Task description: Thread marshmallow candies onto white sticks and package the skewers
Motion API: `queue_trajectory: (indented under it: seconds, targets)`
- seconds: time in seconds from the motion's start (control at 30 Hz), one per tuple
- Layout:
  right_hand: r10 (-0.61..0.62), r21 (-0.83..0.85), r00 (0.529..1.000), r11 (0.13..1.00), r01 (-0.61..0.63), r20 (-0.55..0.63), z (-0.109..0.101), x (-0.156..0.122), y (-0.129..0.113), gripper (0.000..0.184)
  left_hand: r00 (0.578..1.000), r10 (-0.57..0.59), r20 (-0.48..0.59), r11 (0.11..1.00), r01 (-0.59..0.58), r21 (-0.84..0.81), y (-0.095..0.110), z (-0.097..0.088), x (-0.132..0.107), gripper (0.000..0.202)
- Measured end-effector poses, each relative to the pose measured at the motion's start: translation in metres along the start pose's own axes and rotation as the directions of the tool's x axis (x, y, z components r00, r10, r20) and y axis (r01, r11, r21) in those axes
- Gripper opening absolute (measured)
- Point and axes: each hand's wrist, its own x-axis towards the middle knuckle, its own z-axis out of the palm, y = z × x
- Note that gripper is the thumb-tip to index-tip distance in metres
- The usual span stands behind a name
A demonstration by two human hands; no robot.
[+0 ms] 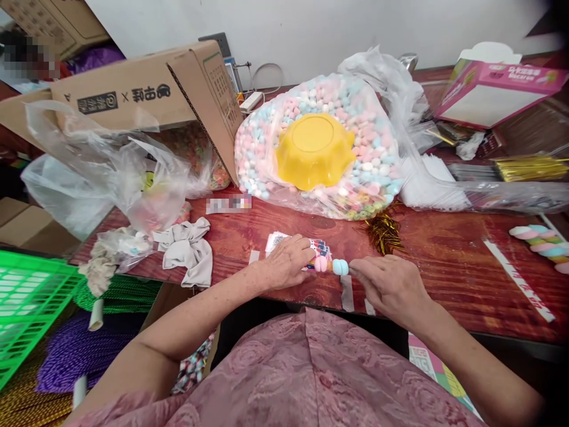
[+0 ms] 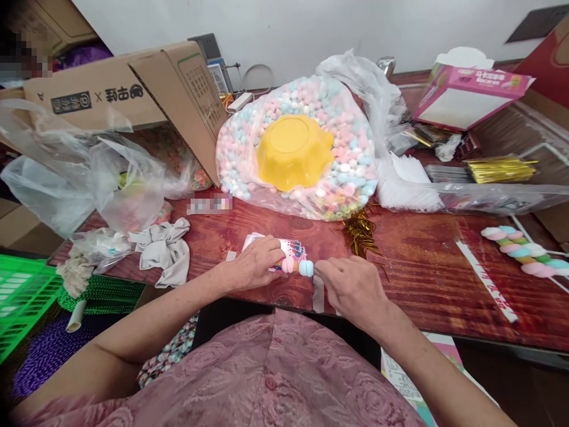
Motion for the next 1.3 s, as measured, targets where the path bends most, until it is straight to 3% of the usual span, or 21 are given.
queue_trajectory:
  seconds: [0.1,0.17,0.23,0.3,0.37,0.43,0.47,0.5,0.53,0.57,0.63,0.67,0.7,0.8,0.93,1.0,1.03,1.1,1.17,1.23,1.3]
  targets:
    - [-0.107,-0.106,0.992,0.989,0.100,-0.066,-0.002,0.004,-0.013,0.027,1.000,-0.004,-0.010,0.999,0.004,-0.046,0.001,0.000,0.002,0.015]
    - [-0.089,-0.090,0.991,0.993,0.080,-0.101,0.004,0.002,-0.022,0.024,1.000,0.004,-0.004,1.000,-0.004,-0.027,0.000,-0.003,0.004,0.013]
    - [0.033,0.015,0.986,0.999,-0.031,-0.166,0.014,-0.002,-0.030,0.018,0.999,0.008,-0.050,0.999,-0.007,0.035,0.000,-0.009,0.005,0.018]
    - [0.238,0.185,0.941,0.963,-0.196,-0.241,0.026,-0.006,-0.035,0.012,0.974,0.010,-0.228,0.996,0.011,0.089,0.001,-0.017,0.004,0.035]
    - [0.430,0.338,0.852,0.882,-0.327,-0.298,0.036,-0.008,-0.039,0.009,0.864,-0.008,-0.504,0.998,0.038,0.051,0.004,-0.024,-0.002,0.064]
    - [0.549,0.433,0.762,0.812,-0.391,-0.342,0.043,-0.008,-0.044,0.008,0.655,-0.160,-0.739,0.984,0.044,-0.173,0.009,-0.026,-0.008,0.090]
    - [0.583,0.469,0.729,0.788,-0.399,-0.359,0.045,-0.006,-0.047,0.008,0.537,-0.312,-0.783,0.930,0.004,-0.368,0.011,-0.025,-0.011,0.098]
    - [0.605,0.502,0.706,0.769,-0.397,-0.368,0.047,-0.005,-0.051,0.008,0.449,-0.497,-0.742,0.804,-0.084,-0.589,0.013,-0.024,-0.013,0.101]
    - [0.618,0.531,0.694,0.753,-0.387,-0.370,0.049,-0.003,-0.055,0.009,0.424,-0.669,-0.611,0.588,-0.202,-0.784,0.015,-0.023,-0.013,0.099]
    - [0.619,0.555,0.694,0.745,-0.370,-0.367,0.050,0.000,-0.059,0.009,0.468,-0.773,-0.428,0.308,-0.313,-0.898,0.017,-0.021,-0.013,0.095]
    - [0.592,0.578,0.721,0.748,-0.326,-0.360,0.052,0.004,-0.066,0.011,0.641,-0.755,-0.138,-0.187,-0.412,-0.892,0.017,-0.020,-0.008,0.079]
    - [0.569,0.575,0.737,0.760,-0.302,-0.364,0.052,0.006,-0.069,0.013,0.703,-0.707,-0.069,-0.328,-0.413,-0.850,0.016,-0.020,-0.005,0.070]
    - [0.541,0.563,0.752,0.778,-0.278,-0.376,0.053,0.007,-0.071,0.015,0.735,-0.677,-0.039,-0.401,-0.413,-0.818,0.014,-0.021,-0.002,0.059]
    - [0.435,0.446,0.790,0.864,-0.232,-0.432,0.053,0.009,-0.073,0.021,0.740,-0.672,-0.006,-0.481,-0.443,-0.756,0.009,-0.025,0.007,0.031]
    - [0.241,0.186,0.854,0.967,-0.173,-0.461,0.052,0.008,-0.074,0.025,0.692,-0.720,0.045,-0.559,-0.541,-0.628,0.007,-0.026,0.013,0.036]
    - [0.253,0.204,0.866,0.962,-0.180,-0.430,0.054,0.010,-0.076,0.023,0.687,-0.727,0.019,-0.550,-0.565,-0.615,0.008,-0.024,0.012,0.039]
    - [0.323,0.283,0.862,0.933,-0.221,-0.392,0.056,0.012,-0.077,0.021,0.691,-0.723,-0.016,-0.529,-0.568,-0.631,0.008,-0.022,0.010,0.040]
    - [0.545,0.543,0.811,0.756,-0.365,-0.214,0.059,0.017,-0.077,0.014,0.705,-0.700,-0.108,-0.464,-0.565,-0.682,0.008,-0.018,0.003,0.041]
    - [0.696,0.768,0.712,0.404,-0.496,0.094,0.061,0.024,-0.077,0.016,0.731,-0.658,-0.177,-0.410,-0.546,-0.730,0.006,-0.015,-0.005,0.039]
    - [0.677,0.837,0.643,0.075,-0.542,0.356,0.060,0.030,-0.078,0.026,0.757,-0.622,-0.199,-0.391,-0.521,-0.759,0.002,-0.013,-0.012,0.038]
    - [0.600,0.829,0.637,-0.081,-0.553,0.483,0.057,0.035,-0.083,0.033,0.758,-0.624,-0.189,-0.384,-0.509,-0.770,-0.003,-0.012,-0.017,0.039]
